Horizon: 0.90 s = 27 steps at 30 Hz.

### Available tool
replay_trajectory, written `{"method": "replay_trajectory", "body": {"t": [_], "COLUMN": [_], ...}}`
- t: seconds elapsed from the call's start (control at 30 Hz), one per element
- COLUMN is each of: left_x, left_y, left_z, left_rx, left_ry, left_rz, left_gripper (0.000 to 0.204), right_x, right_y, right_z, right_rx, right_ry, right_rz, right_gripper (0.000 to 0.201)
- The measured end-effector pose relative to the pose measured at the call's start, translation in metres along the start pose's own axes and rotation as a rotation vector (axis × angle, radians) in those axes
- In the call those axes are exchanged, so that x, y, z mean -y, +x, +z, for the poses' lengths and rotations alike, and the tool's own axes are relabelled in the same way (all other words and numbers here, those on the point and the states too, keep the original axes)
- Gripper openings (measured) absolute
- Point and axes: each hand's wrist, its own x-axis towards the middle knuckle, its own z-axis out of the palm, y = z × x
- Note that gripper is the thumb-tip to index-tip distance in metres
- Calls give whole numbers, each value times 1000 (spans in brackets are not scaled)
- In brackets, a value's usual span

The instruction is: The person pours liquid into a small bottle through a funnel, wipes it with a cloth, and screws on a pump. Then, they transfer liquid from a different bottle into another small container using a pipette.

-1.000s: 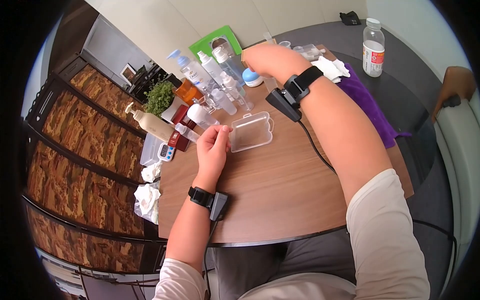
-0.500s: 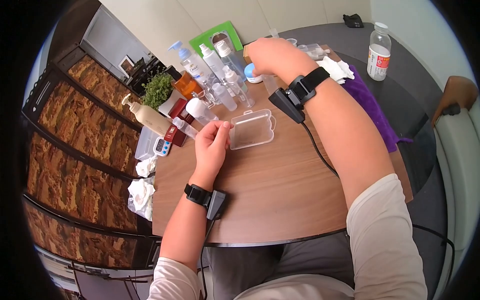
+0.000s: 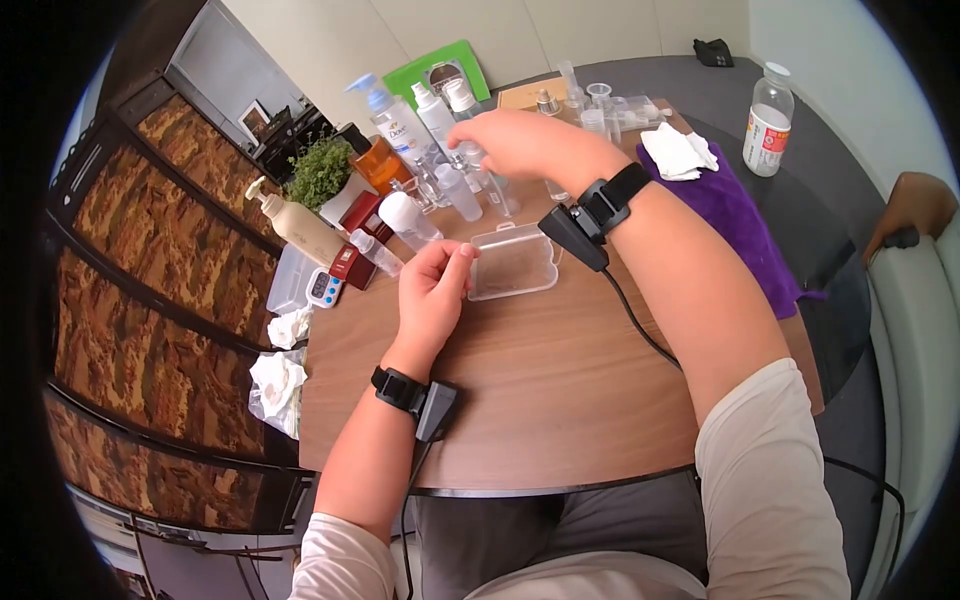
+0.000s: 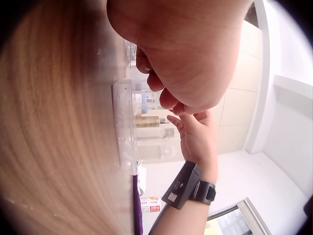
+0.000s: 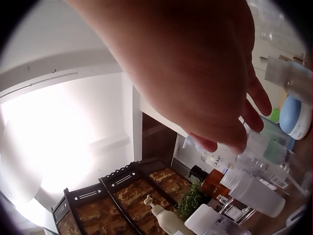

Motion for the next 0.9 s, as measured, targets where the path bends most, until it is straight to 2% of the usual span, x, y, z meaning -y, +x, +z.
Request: {"method": "replay_trajectory", "body": {"t": [0.03, 0.17, 0.23, 0.3, 0.37, 0.4, 0.43, 0.47, 0.53, 0.57, 0.63, 0.67, 0.73, 0.87, 0.9], "left_x": [0, 0, 2, 4, -2, -6, -10, -12, -23, -19, -14, -13, -19, -23, -22], "left_y": [0, 0, 1, 4, 3, 4, 3, 3, -1, -3, -5, -7, -9, -7, -7], "left_z": [0, -3, -4, -2, -6, -7, -7, -4, 2, 3, 2, 1, -2, -6, -5], "left_rx": [-6, 9, 10, -143, -190, -236, -270, -280, -282, -283, -174, -180, -75, -22, 13], "left_ry": [-5, -7, -11, -8, 56, 122, 67, 66, 101, 102, 75, 77, 26, -5, -186], "left_rz": [-3, 8, 0, 167, 224, 285, 292, 292, 404, 400, 259, 257, 95, 54, 5], "left_gripper": [23, 24, 24, 23, 26, 31, 47, 47, 49, 49, 51, 51, 40, 35, 34], "right_x": [7, 16, 24, 39, 55, 61, 68, 73, 88, 90, 94, 94, 92, 89, 84], "right_y": [-1, -4, -2, -4, -6, -5, -4, -4, -7, -8, -7, -6, -7, -8, -9], "right_z": [-3, -11, -18, -26, -30, -32, -34, -35, -40, -37, -34, -32, -29, -32, -29], "right_rx": [34, -12, -125, -184, -244, -247, -251, -248, -117, -114, -20, -17, 52, 141, 129], "right_ry": [14, -96, -260, -244, -231, -210, -191, -192, -77, -73, 16, 17, 63, 52, 149], "right_rz": [100, 132, 110, 103, 98, 67, 34, 26, -6, -7, -2, -7, -25, 11, -96], "right_gripper": [40, 28, 28, 30, 32, 35, 38, 38, 43, 43, 47, 47, 44, 36, 33]}}
